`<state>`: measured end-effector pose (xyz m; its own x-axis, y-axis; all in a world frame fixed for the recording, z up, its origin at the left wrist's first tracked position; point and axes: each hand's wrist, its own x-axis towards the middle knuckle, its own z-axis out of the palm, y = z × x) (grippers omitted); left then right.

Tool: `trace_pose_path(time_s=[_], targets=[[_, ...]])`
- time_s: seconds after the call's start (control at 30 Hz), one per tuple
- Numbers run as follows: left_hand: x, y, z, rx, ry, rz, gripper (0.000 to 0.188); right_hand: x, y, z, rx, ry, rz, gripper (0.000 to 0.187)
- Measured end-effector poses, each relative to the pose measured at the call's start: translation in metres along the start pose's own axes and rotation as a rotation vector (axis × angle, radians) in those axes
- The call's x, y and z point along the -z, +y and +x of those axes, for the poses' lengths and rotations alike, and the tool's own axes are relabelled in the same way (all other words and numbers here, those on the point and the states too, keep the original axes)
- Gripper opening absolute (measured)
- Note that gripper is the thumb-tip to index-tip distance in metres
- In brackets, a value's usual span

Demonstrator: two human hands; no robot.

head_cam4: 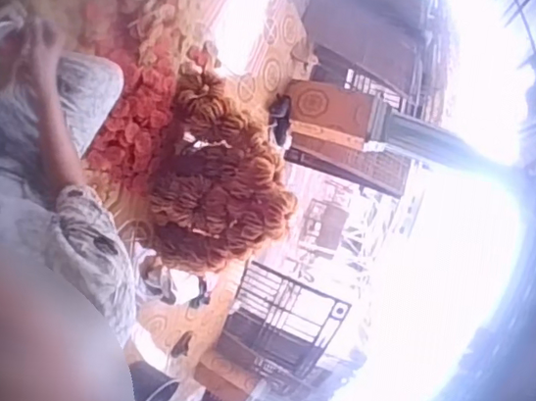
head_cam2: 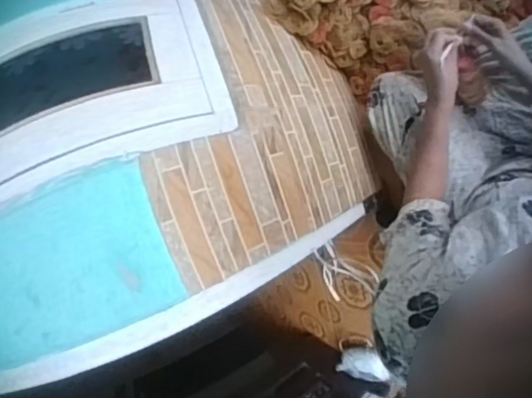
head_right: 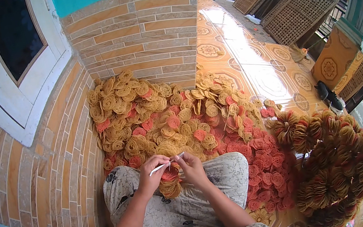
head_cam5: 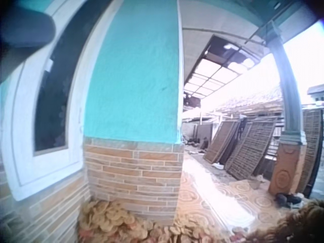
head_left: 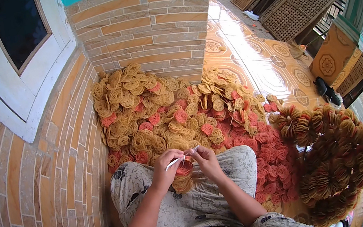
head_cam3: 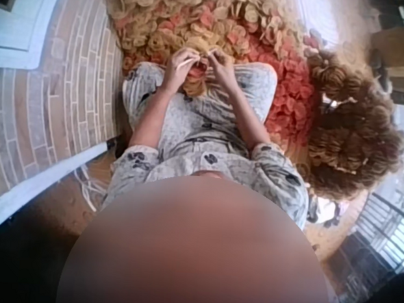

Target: The person sits on the floor and assembles decorative rosettes by threading a white string through pre-formed yellow and red rosettes. They pick up rosettes from a pile, thread them onto the string, and then place the assembled bundle onto a growing stack.

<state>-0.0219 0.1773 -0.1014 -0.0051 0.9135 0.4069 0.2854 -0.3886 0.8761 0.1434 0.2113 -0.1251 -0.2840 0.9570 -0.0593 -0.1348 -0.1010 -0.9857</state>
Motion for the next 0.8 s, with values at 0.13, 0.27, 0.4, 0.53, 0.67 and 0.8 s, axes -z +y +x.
trace_pose_path(time_s=[0.13, 0.27, 0.4, 0.53, 0.67, 0.8], targets=[[-0.006, -0.028, -0.032, 0.244, 0.14, 0.038, 0.01, -0.003, 0.035, 0.0, -0.037, 0.166, 0.065, 0.022], [-0.014, -0.036, -0.042, 0.616, 0.255, -0.18, 0.01, -0.017, 0.046, 0.001, -0.126, 0.294, -0.003, 0.022], [-0.01, -0.011, -0.032, 0.441, 0.279, -0.485, 0.008, -0.008, 0.012, -0.005, 0.084, 0.239, 0.211, 0.019], [-0.015, 0.008, -0.053, 0.555, 0.297, -0.71, 0.011, 0.019, 0.003, -0.033, -0.053, 0.221, 0.3, 0.018], [-0.027, 0.0, -0.072, 0.902, 0.398, -0.89, 0.013, 0.014, 0.02, -0.048, -0.395, 0.315, 0.155, 0.017], [-0.018, -0.001, -0.09, 0.719, 0.361, -0.894, 0.009, 0.023, 0.007, -0.068, -0.102, 0.194, 0.259, 0.016]])
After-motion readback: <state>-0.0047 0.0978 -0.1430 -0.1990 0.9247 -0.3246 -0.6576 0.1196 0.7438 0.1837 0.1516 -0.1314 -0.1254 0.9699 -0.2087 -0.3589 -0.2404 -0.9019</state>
